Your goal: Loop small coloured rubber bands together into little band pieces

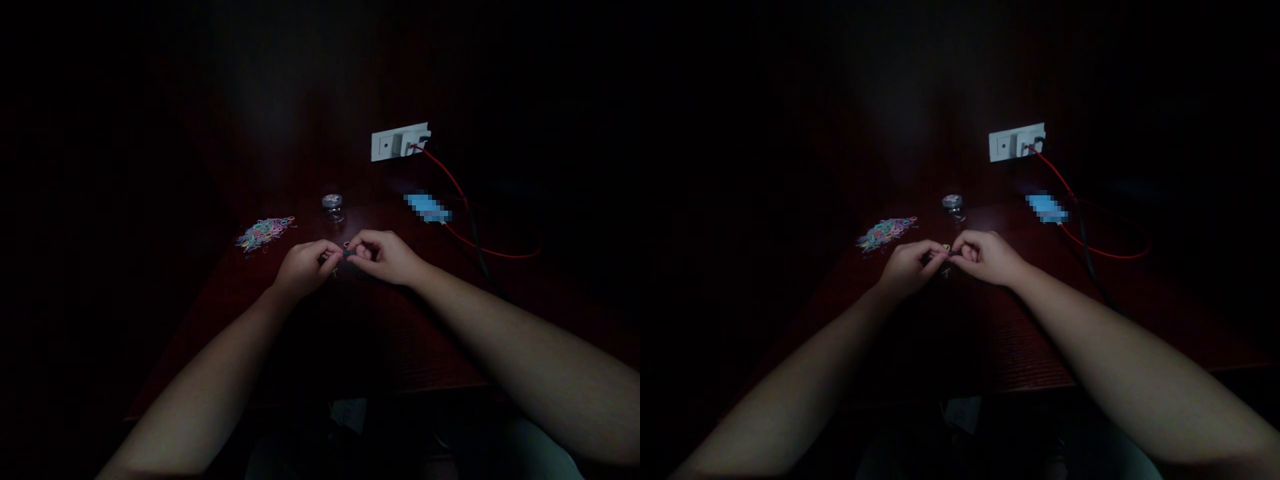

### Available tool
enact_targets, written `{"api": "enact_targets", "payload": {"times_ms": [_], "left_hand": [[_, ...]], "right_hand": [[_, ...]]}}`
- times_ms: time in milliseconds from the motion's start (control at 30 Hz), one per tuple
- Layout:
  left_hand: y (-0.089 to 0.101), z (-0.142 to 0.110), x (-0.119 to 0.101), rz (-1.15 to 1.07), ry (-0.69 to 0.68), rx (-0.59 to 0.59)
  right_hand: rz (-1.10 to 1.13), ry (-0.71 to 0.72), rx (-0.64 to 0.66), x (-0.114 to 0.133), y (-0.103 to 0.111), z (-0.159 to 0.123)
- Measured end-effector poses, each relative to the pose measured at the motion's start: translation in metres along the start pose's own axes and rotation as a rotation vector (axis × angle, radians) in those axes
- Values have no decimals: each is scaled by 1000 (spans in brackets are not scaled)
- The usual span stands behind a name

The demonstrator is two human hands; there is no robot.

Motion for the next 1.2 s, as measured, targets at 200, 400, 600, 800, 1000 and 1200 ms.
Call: {"api": "enact_targets", "payload": {"times_ms": [200,400,600,800,1000,1200], "left_hand": [[-1,0,-3,-19,12,22],[0,-2,-5,-110,13,24],[-2,-3,-5,-112,-3,45],[-2,-4,-4,-146,19,78],[0,-4,0,-125,44,75],[-1,-3,-1,-140,55,68]], "right_hand": [[-57,35,-27,1,-1,0],[-56,21,-26,0,-2,0],[-72,26,-20,5,-4,1],[-79,54,9,11,-5,0],[-94,35,-12,11,1,2],[-14,-4,12,9,-3,1]]}}
Point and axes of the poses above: each hand's wrist, its own z-axis towards the middle knuckle, its own y-axis out of the back of the hand, x = y × z, the point moved 8 cm from there along z, towards the middle knuckle, and after that the axes turned 15 degrees about -x, right-handed, at the moved point
